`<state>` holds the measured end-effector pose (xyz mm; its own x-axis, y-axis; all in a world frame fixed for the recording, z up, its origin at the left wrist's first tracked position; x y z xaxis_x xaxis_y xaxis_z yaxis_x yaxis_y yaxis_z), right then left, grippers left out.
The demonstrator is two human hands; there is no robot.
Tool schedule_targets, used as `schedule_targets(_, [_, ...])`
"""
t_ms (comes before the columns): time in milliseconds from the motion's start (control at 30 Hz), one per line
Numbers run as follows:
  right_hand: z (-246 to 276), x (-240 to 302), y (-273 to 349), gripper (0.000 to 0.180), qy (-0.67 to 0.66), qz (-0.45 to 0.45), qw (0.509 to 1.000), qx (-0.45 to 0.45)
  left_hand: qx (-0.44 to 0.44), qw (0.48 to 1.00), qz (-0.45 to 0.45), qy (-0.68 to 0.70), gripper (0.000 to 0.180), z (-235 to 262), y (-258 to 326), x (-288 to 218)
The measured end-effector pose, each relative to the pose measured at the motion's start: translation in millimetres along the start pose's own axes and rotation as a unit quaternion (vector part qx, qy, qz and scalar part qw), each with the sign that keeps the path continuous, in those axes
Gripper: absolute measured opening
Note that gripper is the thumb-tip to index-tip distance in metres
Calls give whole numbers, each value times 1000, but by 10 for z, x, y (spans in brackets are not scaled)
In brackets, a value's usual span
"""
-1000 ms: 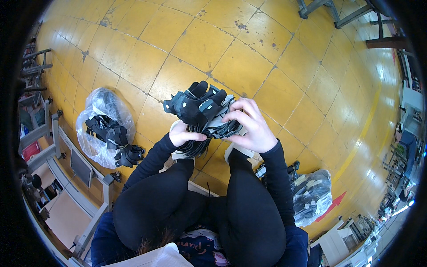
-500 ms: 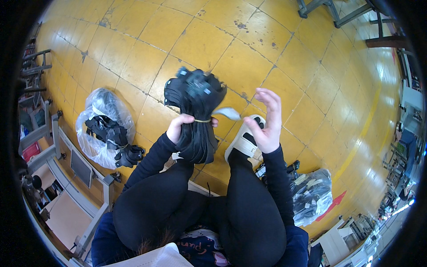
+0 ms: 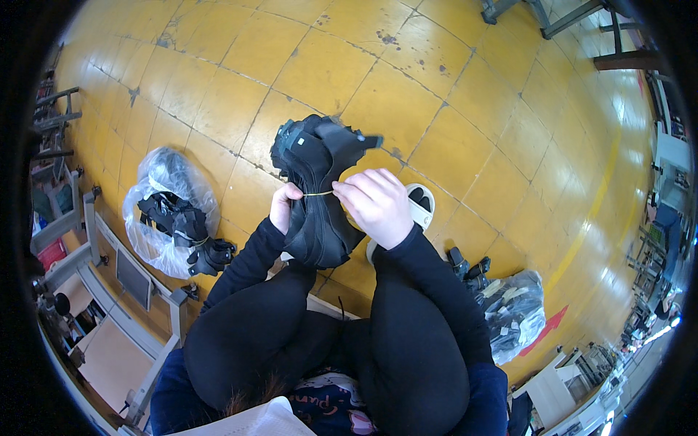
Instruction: The person sits on the floor and gathers small black plastic parts into a stack. They then use a rubber band to secure the stack into a bundle. The person repeats this process with another set of parts.
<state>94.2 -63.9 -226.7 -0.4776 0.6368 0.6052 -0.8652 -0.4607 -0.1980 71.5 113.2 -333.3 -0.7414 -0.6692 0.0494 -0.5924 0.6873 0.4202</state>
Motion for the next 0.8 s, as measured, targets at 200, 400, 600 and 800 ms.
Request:
schedule_targets(200, [-46, 41, -65, 15, 17, 16, 1000, 12, 13, 999, 20, 28, 50, -66, 13, -9])
schedule_targets(400, [-23, 42, -109, 16, -131, -3, 989, 63, -6, 999, 39, -17, 48, -30, 30, -22])
schedule_targets(600, [-44, -35, -28, 11, -313, -47, 944, 95, 7, 987, 7, -160, 43, -159, -47, -20])
schedule_targets(800, [-213, 173, 79, 12, -321, 16, 924, 208, -57, 930, -3, -362, 53, -173, -142, 30])
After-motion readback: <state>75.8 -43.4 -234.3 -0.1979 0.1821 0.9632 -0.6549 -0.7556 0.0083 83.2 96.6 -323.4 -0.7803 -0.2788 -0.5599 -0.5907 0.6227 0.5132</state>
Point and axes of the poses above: each hand's wrist, its own y-axis away from the middle knuckle, its own z-axis out of the back of the hand, x = y × z, the point moved 3 cm from there along -y, towards the middle knuckle, and after that the axes turned 13 degrees about x, right-handed, at the moved point
